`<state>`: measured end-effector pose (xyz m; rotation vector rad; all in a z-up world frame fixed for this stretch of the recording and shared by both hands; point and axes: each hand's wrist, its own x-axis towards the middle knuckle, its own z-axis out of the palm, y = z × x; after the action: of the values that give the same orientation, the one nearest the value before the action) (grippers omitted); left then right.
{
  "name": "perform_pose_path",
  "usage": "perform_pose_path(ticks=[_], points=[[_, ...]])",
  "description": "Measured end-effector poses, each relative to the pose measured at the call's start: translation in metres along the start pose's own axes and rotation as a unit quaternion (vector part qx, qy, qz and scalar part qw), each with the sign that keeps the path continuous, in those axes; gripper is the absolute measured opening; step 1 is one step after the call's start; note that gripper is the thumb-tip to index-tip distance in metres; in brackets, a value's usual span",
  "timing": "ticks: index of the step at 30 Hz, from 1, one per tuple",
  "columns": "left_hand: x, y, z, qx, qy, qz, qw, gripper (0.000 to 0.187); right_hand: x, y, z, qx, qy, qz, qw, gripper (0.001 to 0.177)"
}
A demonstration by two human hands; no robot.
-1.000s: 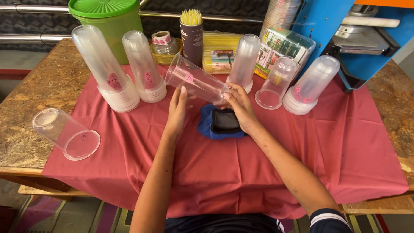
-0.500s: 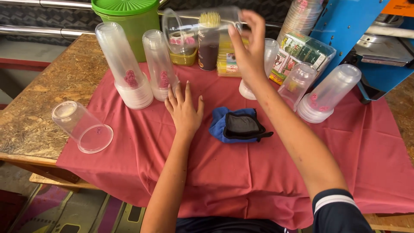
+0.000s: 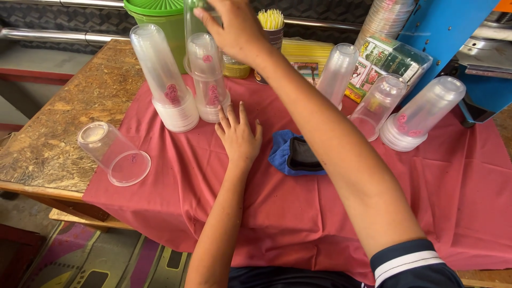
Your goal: Cleaning plastic cups with a blue cloth on a table
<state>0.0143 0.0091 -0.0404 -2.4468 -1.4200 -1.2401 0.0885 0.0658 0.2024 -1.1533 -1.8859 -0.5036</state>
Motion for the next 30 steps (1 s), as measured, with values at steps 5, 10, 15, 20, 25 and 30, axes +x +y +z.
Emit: perform_pose_path(ticks=[5, 10, 15, 20, 25, 30], points=[[0.000, 0.001, 0.001, -0.008, -0.010, 0.004, 1.000, 0.065, -0.010, 0.013, 0.034, -0.048, -0.026, 0.053, 0.997, 0.036], [0.001, 0.000, -0.002, -0.009, -0.017, 0.000, 1.000, 0.065, -0.020, 0.003, 0.042, -0.055, -0.123, 0.128, 0.983, 0.044], [-0.001, 0.005, -0.018, -0.056, 0.023, 0.010, 0.998, 0.051, -0.040, 0.013, 0.062, -0.099, -0.156, 0.153, 0.971, 0.048], [-0.002, -0.002, -0.016, -0.052, 0.019, -0.008, 0.998, 0.053, -0.059, 0.019, 0.076, -0.095, -0.142, 0.150, 0.974, 0.059], [-0.003, -0.007, -0.014, -0.034, 0.005, -0.017, 0.999, 0.058, -0.078, -0.002, 0.045, -0.038, -0.220, 0.144, 0.964, 0.108], [-0.004, -0.005, -0.012, -0.036, -0.004, -0.008, 0.999, 0.058, -0.135, -0.022, -0.020, -0.119, -0.111, 0.083, 0.983, 0.098]])
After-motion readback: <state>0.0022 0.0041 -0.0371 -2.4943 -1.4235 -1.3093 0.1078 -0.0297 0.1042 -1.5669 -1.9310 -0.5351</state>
